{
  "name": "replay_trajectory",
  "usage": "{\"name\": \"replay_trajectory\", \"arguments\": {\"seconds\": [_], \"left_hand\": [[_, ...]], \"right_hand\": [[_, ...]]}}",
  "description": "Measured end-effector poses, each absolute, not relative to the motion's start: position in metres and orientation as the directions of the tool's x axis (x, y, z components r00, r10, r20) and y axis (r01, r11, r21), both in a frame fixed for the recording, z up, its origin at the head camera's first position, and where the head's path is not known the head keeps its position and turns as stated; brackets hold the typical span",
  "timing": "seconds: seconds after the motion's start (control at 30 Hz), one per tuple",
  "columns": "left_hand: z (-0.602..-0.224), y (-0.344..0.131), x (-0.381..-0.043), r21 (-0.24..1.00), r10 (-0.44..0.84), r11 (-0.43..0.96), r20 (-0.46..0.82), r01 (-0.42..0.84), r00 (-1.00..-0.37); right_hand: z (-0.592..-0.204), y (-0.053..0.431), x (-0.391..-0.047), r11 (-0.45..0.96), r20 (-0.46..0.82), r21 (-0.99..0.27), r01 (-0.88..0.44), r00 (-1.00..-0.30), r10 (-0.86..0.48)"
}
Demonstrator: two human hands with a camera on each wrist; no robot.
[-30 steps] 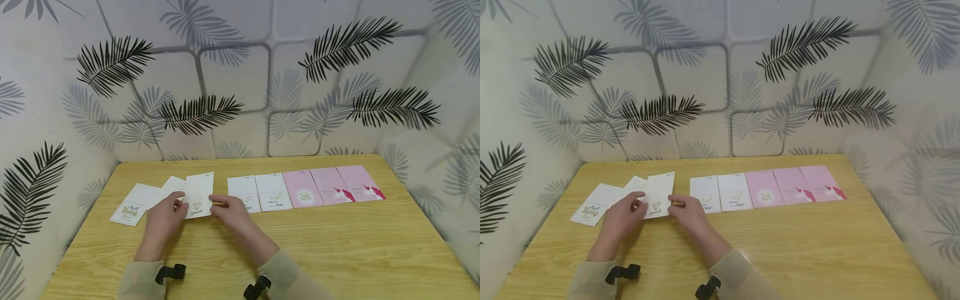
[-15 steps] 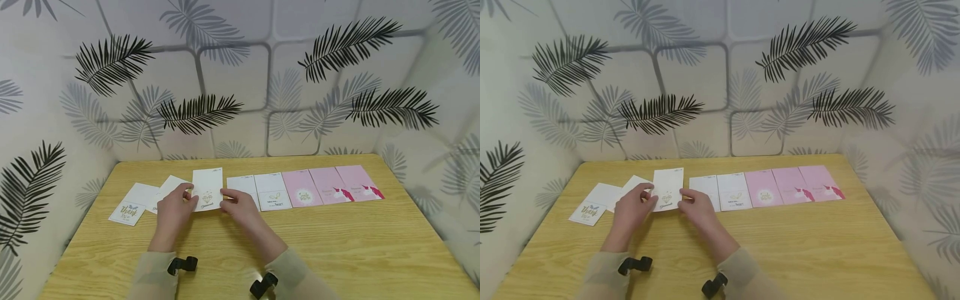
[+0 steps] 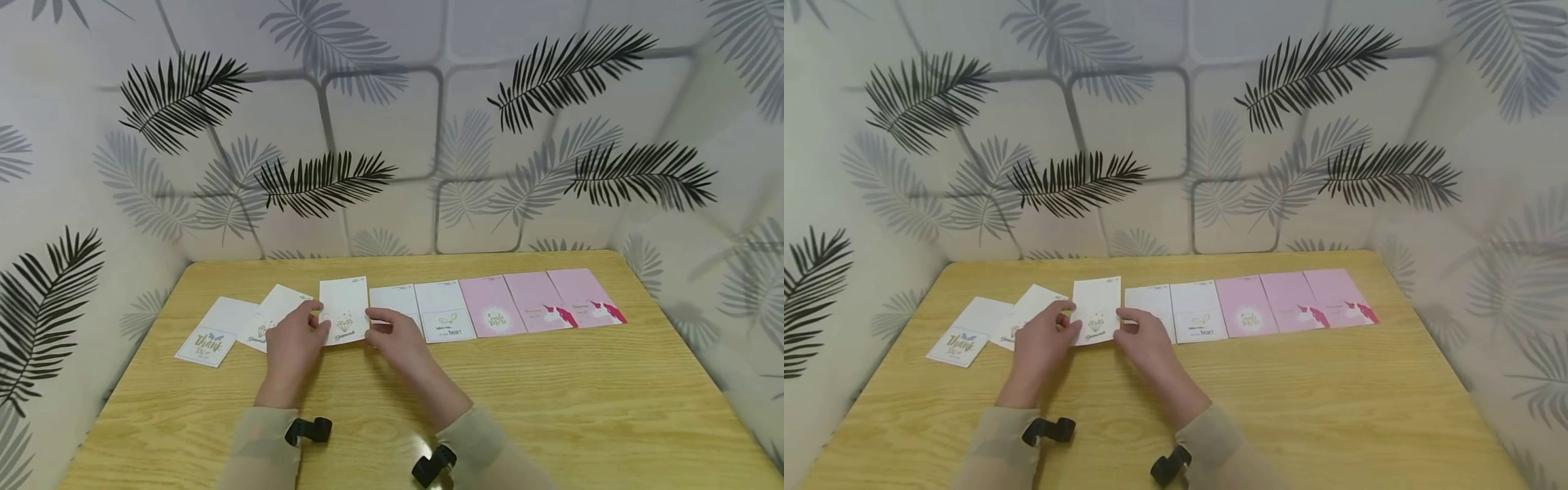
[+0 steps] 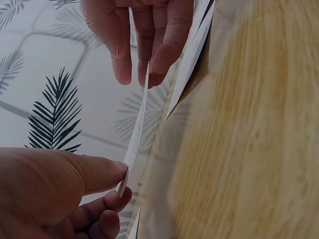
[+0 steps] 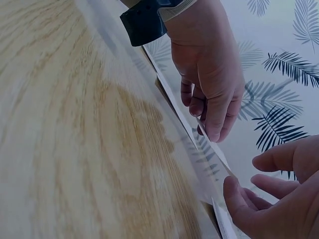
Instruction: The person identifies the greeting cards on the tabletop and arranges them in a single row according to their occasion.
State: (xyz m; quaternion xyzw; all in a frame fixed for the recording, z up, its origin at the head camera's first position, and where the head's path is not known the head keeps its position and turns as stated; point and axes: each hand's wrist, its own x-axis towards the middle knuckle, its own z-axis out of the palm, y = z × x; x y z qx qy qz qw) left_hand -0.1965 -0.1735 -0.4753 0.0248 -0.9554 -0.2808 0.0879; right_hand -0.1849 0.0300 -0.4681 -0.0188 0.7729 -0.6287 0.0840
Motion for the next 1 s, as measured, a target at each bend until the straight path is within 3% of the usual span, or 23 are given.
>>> {"name": "replay_trajectory", "arguments": {"seconds": [0.37, 1.0], "left_hand": [[-0.4771, -0.1709, -0.1956, 0.483, -0.084, 0.876, 0.130, -0.011, -0.988], [-0.4845, -0.1689, -0.1964, 0.410, -0.069, 0.912, 0.119, -0.015, -0.991]], "right_hand": [[-0.4698, 0.0316, -0.1871, 0.323, -0.085, -0.946, 0.022, -0.979, -0.184], [-0.4701, 0.0322, -0.1853, 0.377, -0.101, -0.926, 0.005, -0.966, -0.237]]}}
